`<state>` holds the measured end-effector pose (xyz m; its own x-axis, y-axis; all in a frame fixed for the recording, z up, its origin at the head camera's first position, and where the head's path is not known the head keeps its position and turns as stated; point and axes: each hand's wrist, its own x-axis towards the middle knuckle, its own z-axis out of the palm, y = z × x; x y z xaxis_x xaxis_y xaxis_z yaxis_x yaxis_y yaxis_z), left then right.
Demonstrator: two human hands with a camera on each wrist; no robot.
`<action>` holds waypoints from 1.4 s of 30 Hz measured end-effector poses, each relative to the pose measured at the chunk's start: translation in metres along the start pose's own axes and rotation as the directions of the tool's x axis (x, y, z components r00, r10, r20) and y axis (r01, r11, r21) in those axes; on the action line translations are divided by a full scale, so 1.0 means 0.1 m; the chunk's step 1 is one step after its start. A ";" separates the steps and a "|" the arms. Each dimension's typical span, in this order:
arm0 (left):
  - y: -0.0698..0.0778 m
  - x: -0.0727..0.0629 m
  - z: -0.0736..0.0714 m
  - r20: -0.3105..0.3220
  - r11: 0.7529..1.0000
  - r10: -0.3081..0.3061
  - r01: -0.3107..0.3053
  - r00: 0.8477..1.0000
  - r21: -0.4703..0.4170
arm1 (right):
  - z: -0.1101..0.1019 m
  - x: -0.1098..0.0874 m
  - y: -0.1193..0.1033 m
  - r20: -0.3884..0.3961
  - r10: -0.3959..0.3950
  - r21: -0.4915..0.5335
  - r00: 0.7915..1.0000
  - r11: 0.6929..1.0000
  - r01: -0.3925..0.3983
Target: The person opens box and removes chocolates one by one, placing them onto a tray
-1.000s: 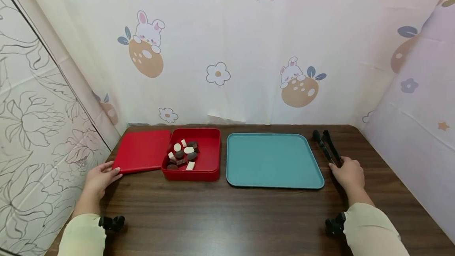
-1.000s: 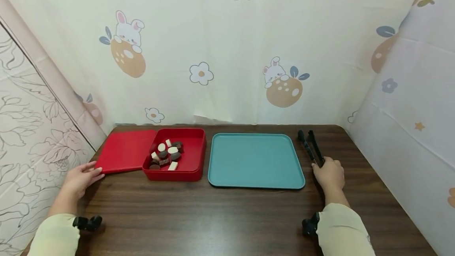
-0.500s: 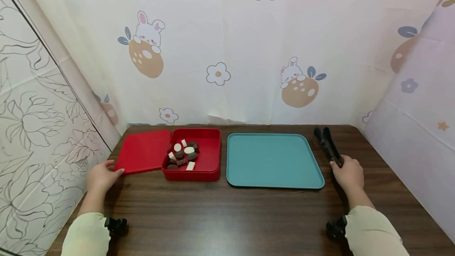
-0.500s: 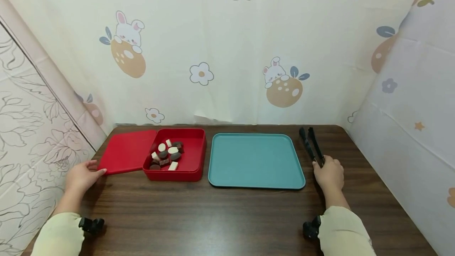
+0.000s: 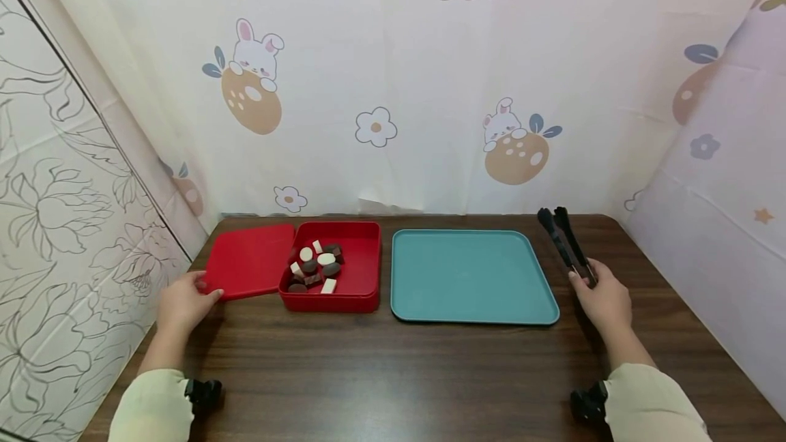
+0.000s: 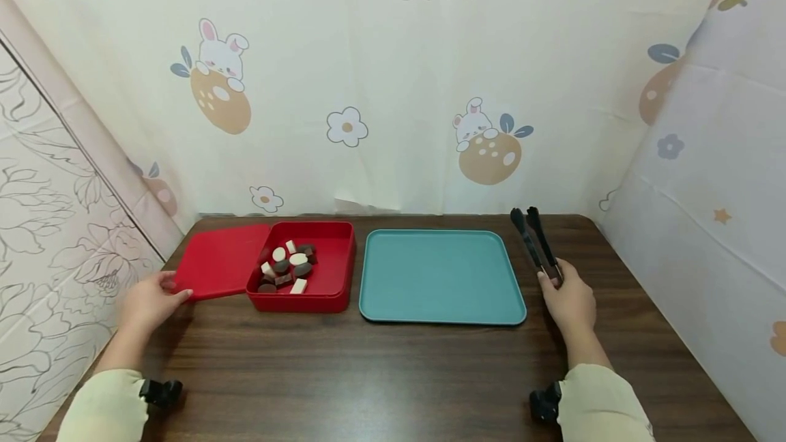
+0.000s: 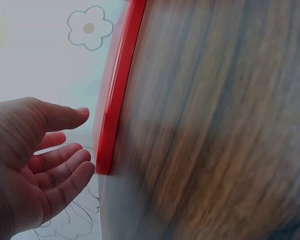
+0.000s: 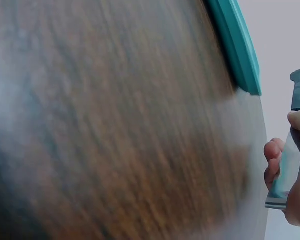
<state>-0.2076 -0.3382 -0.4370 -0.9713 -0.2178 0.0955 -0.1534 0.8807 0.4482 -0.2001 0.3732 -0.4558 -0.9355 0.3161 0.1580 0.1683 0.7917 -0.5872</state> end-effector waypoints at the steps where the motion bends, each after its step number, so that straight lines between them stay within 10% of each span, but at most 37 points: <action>1: 0.01 -0.01 0.00 0.006 1.000 0.012 -0.012 1.000 0.003 | 0.00 -0.01 -0.02 -0.008 -0.001 0.004 1.000 1.000 0.002; 13: 0.20 -0.05 0.08 0.039 0.973 0.232 -0.232 0.972 -0.010 | -0.05 -0.07 -0.26 -0.022 -0.084 0.119 0.996 0.989 0.086; 23: 0.38 -0.11 0.14 0.037 0.938 0.336 -0.330 0.941 -0.109 | -0.14 -0.13 -0.52 0.164 -0.196 0.296 0.967 0.945 0.141; 42: 0.59 -0.12 0.25 0.209 0.868 0.303 -0.179 0.930 -0.464 | -0.01 -0.23 -0.94 0.248 -0.276 0.340 0.929 0.922 0.183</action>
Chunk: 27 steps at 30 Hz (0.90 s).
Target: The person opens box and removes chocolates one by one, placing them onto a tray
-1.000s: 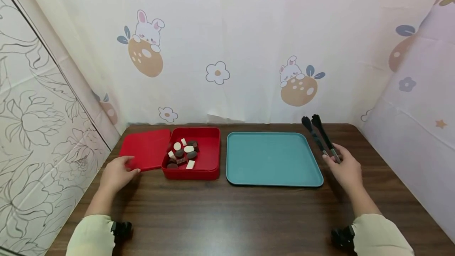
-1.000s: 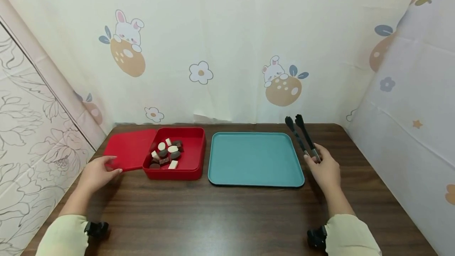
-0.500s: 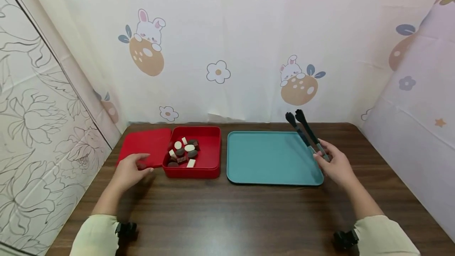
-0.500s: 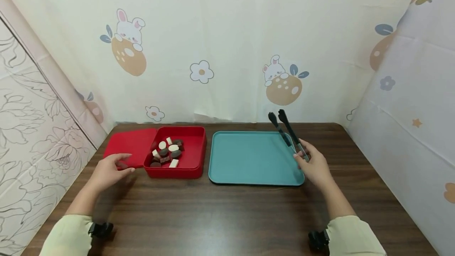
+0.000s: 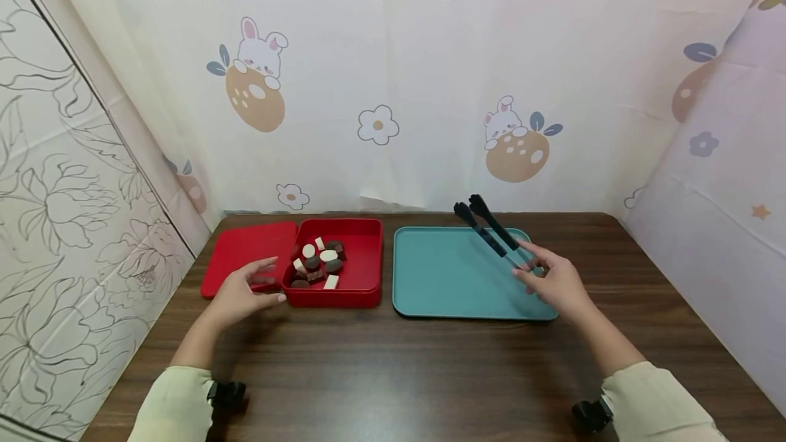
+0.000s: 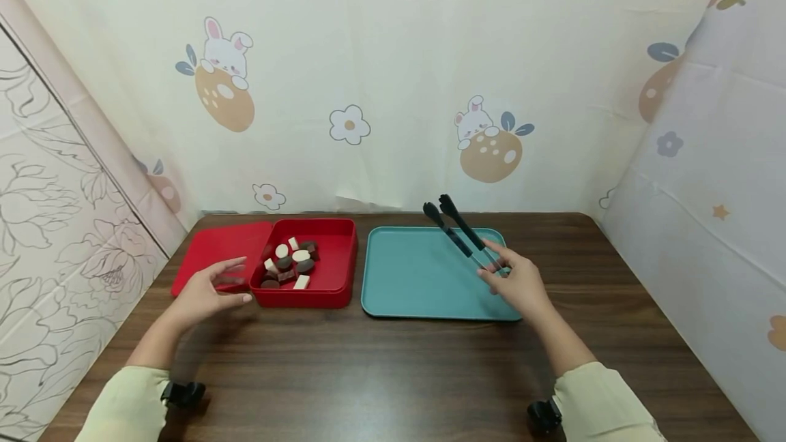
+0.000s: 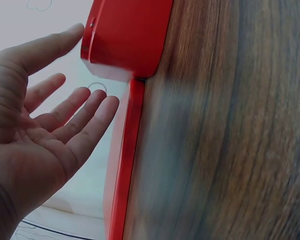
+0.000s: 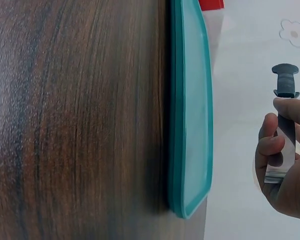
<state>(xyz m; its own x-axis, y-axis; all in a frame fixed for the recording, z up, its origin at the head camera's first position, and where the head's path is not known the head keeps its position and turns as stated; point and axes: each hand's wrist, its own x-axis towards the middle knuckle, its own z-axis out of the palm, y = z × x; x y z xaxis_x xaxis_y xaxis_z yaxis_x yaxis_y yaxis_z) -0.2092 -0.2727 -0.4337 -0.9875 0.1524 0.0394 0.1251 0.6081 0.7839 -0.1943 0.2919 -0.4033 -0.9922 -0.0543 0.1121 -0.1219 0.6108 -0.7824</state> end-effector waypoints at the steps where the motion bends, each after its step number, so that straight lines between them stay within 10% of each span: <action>1: 0.00 0.00 0.01 0.004 1.000 0.002 -0.002 1.000 -0.004 | 0.02 0.00 -0.01 0.008 -0.006 0.003 1.000 1.000 0.006; 14: 0.07 0.04 0.12 0.028 1.000 -0.009 0.009 1.000 -0.006 | 0.24 0.15 -0.25 0.141 -0.143 0.002 0.980 0.990 0.144; 27: 0.05 0.15 0.29 0.025 0.995 -0.056 0.058 0.998 -0.084 | 0.42 0.40 -0.60 0.361 -0.227 -0.061 0.904 0.962 0.266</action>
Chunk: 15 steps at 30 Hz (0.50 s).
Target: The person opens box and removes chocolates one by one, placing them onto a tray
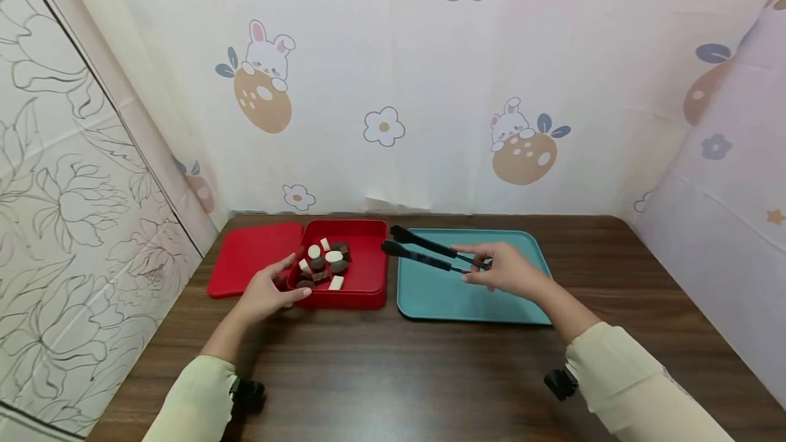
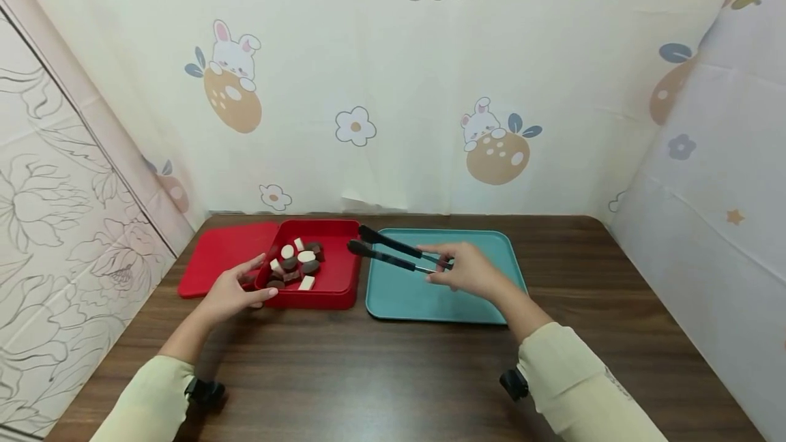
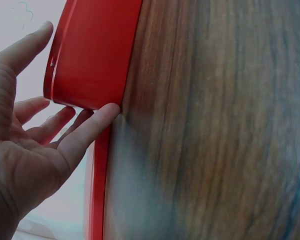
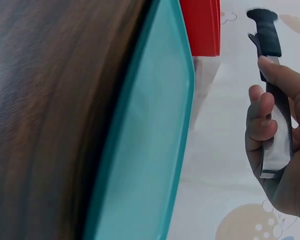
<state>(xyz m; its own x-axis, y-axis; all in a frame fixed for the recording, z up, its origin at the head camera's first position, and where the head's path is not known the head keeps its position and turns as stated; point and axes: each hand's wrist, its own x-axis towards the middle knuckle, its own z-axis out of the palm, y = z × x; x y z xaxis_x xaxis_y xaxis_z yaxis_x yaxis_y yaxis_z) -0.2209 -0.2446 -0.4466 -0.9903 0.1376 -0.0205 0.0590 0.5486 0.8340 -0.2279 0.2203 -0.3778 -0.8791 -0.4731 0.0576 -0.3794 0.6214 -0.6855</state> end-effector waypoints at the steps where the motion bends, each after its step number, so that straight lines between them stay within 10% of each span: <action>1: 0.00 0.01 0.01 -0.005 1.000 -0.014 0.014 1.000 0.001 | 0.00 0.03 -0.02 0.021 -0.003 -0.006 1.000 1.000 0.003; 15: 0.00 0.03 0.03 -0.019 0.996 -0.083 0.083 0.996 -0.020 | 0.12 0.46 -0.34 0.219 0.003 -0.071 0.976 0.997 0.013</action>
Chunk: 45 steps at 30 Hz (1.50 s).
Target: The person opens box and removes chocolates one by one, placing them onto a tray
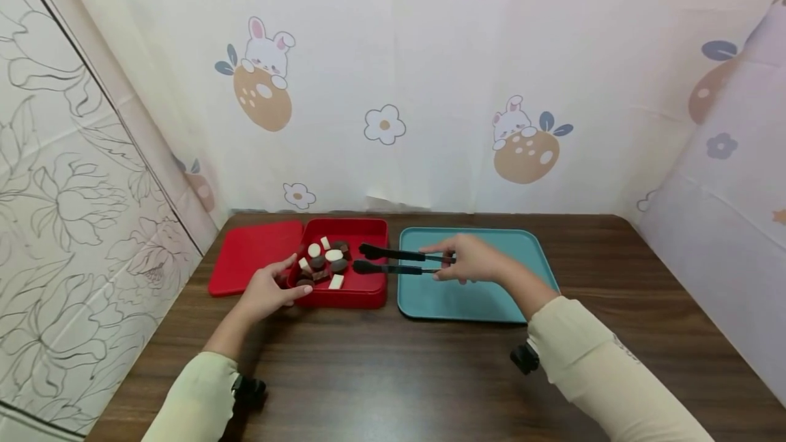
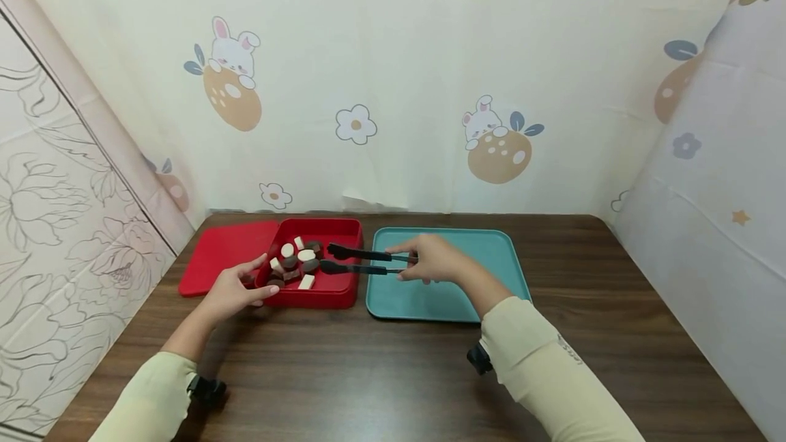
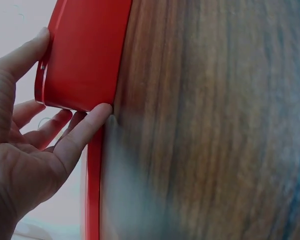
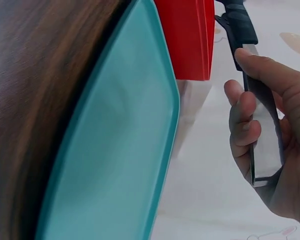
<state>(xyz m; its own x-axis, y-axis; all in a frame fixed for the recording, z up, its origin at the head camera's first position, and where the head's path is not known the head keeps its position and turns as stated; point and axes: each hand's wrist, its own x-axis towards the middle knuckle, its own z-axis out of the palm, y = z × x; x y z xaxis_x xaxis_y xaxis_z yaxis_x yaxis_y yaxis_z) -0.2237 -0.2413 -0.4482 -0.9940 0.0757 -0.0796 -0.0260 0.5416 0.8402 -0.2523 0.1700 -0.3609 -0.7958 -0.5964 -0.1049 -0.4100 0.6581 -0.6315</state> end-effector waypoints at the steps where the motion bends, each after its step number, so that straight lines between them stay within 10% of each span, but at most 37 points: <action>1: 0.00 0.00 0.00 0.000 1.000 -0.003 0.003 1.000 -0.007 | 0.00 0.03 -0.02 0.011 -0.002 -0.009 1.000 1.000 0.002; 21: 0.00 0.02 -0.02 0.014 1.000 -0.022 0.022 1.000 -0.005 | 0.07 0.58 -0.29 0.203 0.029 -0.150 0.979 0.989 0.002; 45: 0.01 0.00 -0.02 0.012 1.000 -0.028 0.029 1.000 -0.008 | 0.22 0.73 -0.53 0.279 0.076 -0.233 0.957 0.972 -0.009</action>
<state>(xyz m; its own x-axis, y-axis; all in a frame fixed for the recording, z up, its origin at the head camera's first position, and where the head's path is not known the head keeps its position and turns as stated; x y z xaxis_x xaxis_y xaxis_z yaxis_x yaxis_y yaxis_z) -0.2244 -0.2422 -0.4465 -0.9915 0.0703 -0.1099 -0.0552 0.5372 0.8416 -0.2789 0.0814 -0.3515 -0.6686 -0.6492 -0.3626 -0.4953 0.7526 -0.4340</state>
